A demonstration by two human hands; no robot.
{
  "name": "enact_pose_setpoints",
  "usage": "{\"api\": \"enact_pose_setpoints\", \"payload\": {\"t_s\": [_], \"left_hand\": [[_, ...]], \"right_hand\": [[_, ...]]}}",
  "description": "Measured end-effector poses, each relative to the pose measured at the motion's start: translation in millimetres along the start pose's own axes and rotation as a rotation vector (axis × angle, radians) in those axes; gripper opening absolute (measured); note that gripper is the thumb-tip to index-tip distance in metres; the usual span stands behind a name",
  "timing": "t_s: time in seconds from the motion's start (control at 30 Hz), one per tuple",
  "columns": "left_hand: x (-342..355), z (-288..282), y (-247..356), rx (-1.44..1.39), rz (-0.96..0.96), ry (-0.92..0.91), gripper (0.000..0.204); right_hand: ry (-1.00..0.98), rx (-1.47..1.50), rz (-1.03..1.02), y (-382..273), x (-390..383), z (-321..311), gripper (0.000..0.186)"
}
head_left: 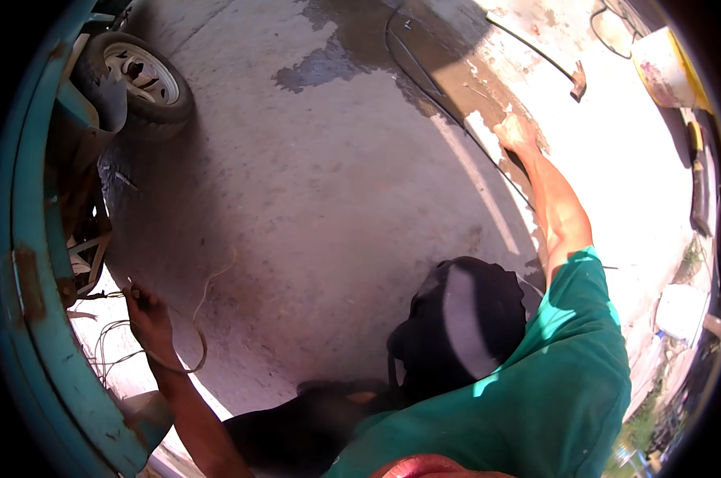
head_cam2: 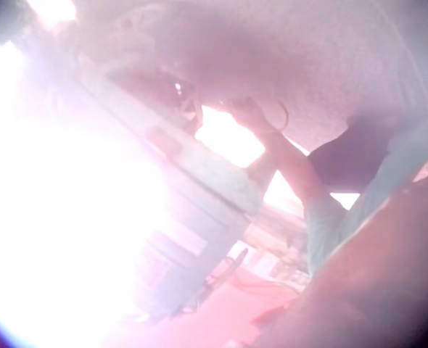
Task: The person manipulates and connects electrical wires on a blue vehicle by hand, twisting wire ends together and inserting them into a connector.
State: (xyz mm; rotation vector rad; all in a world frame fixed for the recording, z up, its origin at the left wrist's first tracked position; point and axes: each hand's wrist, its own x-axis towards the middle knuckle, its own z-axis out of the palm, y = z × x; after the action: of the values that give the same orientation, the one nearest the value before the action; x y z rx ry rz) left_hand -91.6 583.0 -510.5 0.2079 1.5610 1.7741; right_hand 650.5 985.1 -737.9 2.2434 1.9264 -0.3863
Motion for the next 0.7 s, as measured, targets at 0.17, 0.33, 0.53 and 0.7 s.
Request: {"api": "enact_pose_setpoints", "payload": {"t_s": [0.17,0.33,0.53,0.7], "left_hand": [[-6.8,5.1,0.7,0.008,0.006,0.004,0.025],[-4.7,4.5,1.2,0.006,0.023,0.024,0.026],[-9.2,18.1,4.3,0.068,-0.019,0.08,0.026],[-7.5,11.7,-0.7,0.127,-0.043,0.054,0.028]], "right_hand": [[-0.01,0.159,0.052,-7.3,-2.7,-2.5,0.04],[0.138,0.618,0.123,-7.7,9.5,17.9,0.035],[-0.167,1.007,0.175,-51.5,-25.1,-2.8,0.021],[-0.089,1.129,-0.037,-60.1,-11.3,47.6,0.016]]}}
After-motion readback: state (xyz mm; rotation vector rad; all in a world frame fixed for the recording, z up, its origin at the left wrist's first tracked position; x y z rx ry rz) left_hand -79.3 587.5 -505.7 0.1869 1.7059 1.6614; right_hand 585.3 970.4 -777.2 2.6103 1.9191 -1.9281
